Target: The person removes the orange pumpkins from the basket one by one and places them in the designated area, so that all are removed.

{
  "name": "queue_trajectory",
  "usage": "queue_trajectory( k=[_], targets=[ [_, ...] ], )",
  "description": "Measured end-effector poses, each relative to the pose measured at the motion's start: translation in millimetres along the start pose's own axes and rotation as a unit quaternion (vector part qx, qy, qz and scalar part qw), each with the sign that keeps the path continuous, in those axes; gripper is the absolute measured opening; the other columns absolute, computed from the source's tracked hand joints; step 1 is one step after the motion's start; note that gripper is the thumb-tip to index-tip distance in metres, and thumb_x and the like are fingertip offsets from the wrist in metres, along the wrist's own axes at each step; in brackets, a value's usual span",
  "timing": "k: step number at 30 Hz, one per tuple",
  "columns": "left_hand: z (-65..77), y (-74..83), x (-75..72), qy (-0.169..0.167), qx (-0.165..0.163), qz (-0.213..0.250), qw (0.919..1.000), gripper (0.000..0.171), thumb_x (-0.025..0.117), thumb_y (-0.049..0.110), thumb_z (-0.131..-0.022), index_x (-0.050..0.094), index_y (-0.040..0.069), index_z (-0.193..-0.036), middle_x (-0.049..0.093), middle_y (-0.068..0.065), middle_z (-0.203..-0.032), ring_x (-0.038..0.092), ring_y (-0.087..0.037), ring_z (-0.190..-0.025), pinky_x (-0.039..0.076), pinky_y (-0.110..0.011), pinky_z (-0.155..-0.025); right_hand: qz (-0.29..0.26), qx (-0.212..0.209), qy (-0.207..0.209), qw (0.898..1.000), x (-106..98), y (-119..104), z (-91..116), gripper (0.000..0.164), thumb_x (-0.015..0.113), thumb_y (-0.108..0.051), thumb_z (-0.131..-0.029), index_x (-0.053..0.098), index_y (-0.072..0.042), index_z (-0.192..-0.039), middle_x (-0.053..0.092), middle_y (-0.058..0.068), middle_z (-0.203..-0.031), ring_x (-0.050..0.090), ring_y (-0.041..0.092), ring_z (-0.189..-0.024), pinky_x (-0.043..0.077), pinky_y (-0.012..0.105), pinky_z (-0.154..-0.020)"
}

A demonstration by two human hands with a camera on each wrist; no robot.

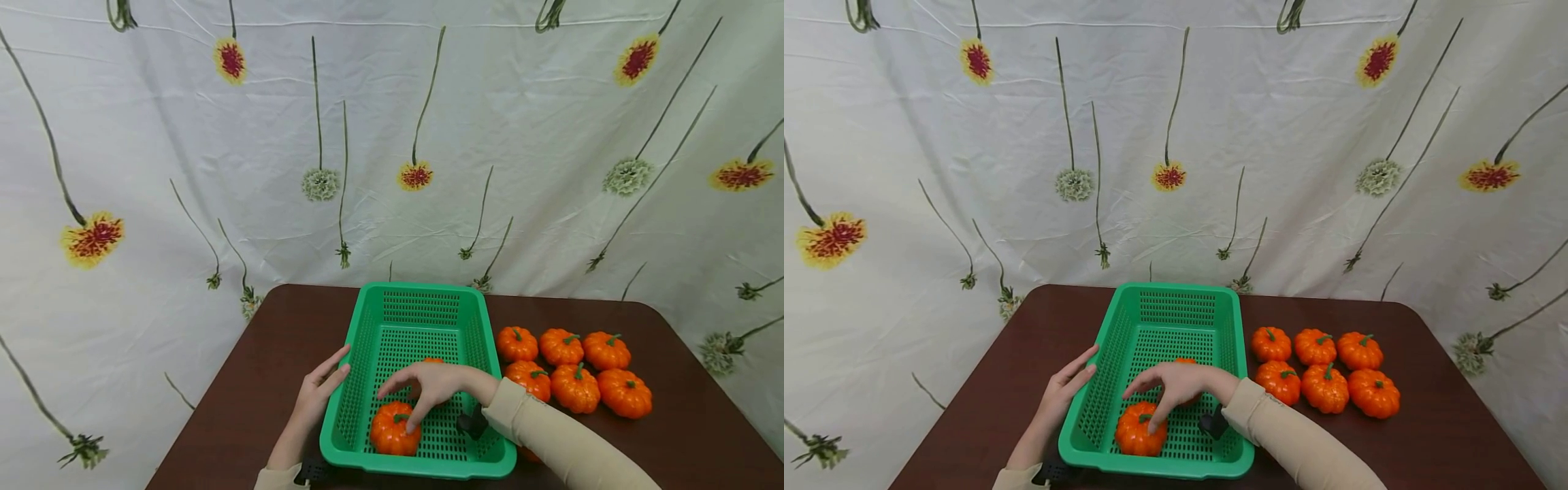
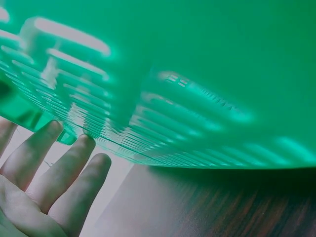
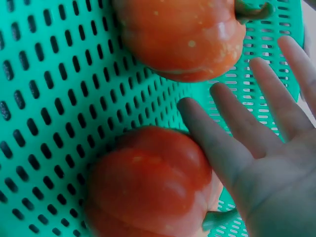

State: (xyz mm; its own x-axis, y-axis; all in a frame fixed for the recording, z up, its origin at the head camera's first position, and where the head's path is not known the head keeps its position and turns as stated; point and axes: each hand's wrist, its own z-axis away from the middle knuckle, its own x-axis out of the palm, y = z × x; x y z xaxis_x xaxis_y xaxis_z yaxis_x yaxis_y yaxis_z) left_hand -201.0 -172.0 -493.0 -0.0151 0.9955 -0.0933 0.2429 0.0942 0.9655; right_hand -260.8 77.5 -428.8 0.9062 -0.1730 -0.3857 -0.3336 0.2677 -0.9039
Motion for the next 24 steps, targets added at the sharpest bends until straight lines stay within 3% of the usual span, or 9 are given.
queue_trajectory(
  k=[7, 14, 24],
  targets=[
    [-0.1, 0.7, 0.0, -0.002, -0.005, 0.005, 1.0000, 0.041, 0.053, 0.011, -0.096, 0.050, 0.006, -0.137, 0.045, -0.010, -0.140, 0.042, 0.004, -0.120, 0.040, -0.020, -0.093, -0.027, 0.021, -0.014, 0.999, 0.8, 1.3, -1.2, 0.056, 0.071, -0.002, -0.081, 0.052, -0.006, -0.134, 0.050, -0.004, -0.135, 0.040, 0.029, -0.129, 0.043, 0.029, -0.095],
    [-0.4, -0.6, -0.3, -0.004, 0.003, 0.005, 1.0000, 0.042, 0.054, 0.010, -0.096, 0.050, 0.004, -0.137, 0.045, -0.011, -0.140, 0.042, 0.004, -0.120, 0.040, -0.020, -0.092, -0.028, 0.008, -0.036, 0.999, 0.7, 3.6, -2.7, 0.058, 0.071, 0.001, -0.080, 0.050, 0.000, -0.134, 0.051, 0.004, -0.134, 0.054, 0.019, -0.113, 0.043, 0.028, -0.094],
    [0.0, 1.1, -0.3, -0.004, -0.007, 0.005, 1.0000, 0.042, 0.054, 0.012, -0.096, 0.050, 0.006, -0.137, 0.045, -0.008, -0.140, 0.040, 0.005, -0.121, 0.038, -0.018, -0.094, 0.004, 0.006, -0.036, 0.999, -0.7, 4.8, -2.9, 0.059, 0.074, 0.001, -0.077, 0.053, -0.003, -0.132, 0.057, 0.001, -0.124, 0.054, 0.006, -0.105, 0.044, 0.026, -0.091]
  ],
)
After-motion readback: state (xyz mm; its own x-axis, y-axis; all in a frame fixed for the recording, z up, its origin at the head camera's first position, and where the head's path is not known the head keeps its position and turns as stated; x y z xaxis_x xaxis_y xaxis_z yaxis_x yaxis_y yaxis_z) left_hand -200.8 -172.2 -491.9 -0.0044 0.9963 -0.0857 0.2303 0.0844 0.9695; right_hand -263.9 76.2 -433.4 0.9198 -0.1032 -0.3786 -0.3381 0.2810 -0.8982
